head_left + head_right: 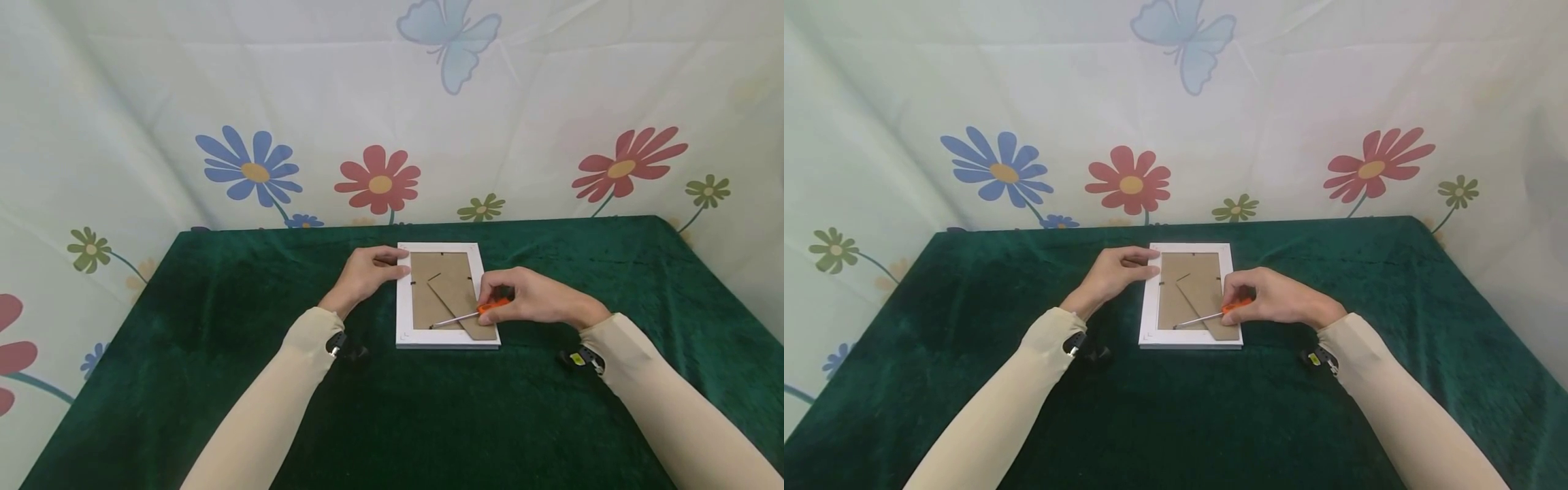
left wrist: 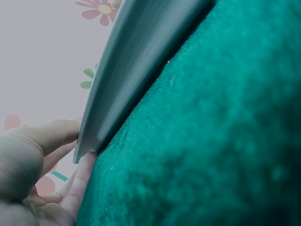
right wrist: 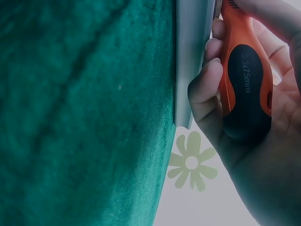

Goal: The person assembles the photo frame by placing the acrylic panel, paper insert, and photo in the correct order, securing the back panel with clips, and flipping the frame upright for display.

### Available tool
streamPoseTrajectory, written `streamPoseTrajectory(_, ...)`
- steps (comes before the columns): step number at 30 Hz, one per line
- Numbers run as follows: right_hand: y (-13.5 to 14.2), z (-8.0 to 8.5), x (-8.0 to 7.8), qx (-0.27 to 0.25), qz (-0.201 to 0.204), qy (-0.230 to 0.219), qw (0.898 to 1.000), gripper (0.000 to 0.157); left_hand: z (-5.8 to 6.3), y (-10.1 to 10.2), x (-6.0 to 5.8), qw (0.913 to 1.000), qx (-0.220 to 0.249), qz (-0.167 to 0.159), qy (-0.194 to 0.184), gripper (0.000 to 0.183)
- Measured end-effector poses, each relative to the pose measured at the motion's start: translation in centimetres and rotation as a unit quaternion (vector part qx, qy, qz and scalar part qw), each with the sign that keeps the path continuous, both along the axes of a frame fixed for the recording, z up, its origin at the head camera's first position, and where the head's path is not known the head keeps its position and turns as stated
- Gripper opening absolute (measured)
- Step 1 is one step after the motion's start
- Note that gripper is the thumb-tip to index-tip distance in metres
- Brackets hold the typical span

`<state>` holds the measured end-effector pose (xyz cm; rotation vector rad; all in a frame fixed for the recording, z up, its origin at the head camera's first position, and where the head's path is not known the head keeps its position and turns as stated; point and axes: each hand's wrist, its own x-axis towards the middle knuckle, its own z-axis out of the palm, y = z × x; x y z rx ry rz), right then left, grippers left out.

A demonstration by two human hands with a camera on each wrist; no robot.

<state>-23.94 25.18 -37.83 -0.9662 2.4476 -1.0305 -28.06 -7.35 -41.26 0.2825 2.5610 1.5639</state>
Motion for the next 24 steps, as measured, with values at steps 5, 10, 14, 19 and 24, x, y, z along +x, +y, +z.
streamPoseTrajectory(5, -0.03, 0.04, 0.00, -0.004, 0.005, 0.001, 1.000, 0.015, -0.05, 0.03, 0.00, 1.0000, -0.001, 0.002, -0.002, 0.036)
streamPoseTrajectory(10, -0.13, 0.18, 0.08, -0.005, 0.007, 0.001, 1.000, 0.014, -0.04, 0.05, -0.01, 1.0000, 0.000, 0.002, -0.002, 0.037)
streamPoseTrajectory(14, -0.17, 0.15, 0.13, -0.001, 0.005, 0.003, 1.000, 0.015, -0.08, -0.01, -0.04, 1.0000, -0.001, 0.000, -0.003, 0.037)
streamPoseTrajectory(19, -0.24, 0.10, 0.12, 0.006, -0.002, 0.010, 1.000, 0.015, -0.07, -0.07, -0.13, 1.0000, 0.001, -0.003, -0.004, 0.037)
streamPoseTrajectory(24, -0.30, 0.18, 0.15, 0.009, -0.004, 0.017, 1.000, 0.015, -0.12, -0.08, -0.19, 1.0000, 0.002, -0.003, -0.005, 0.037)
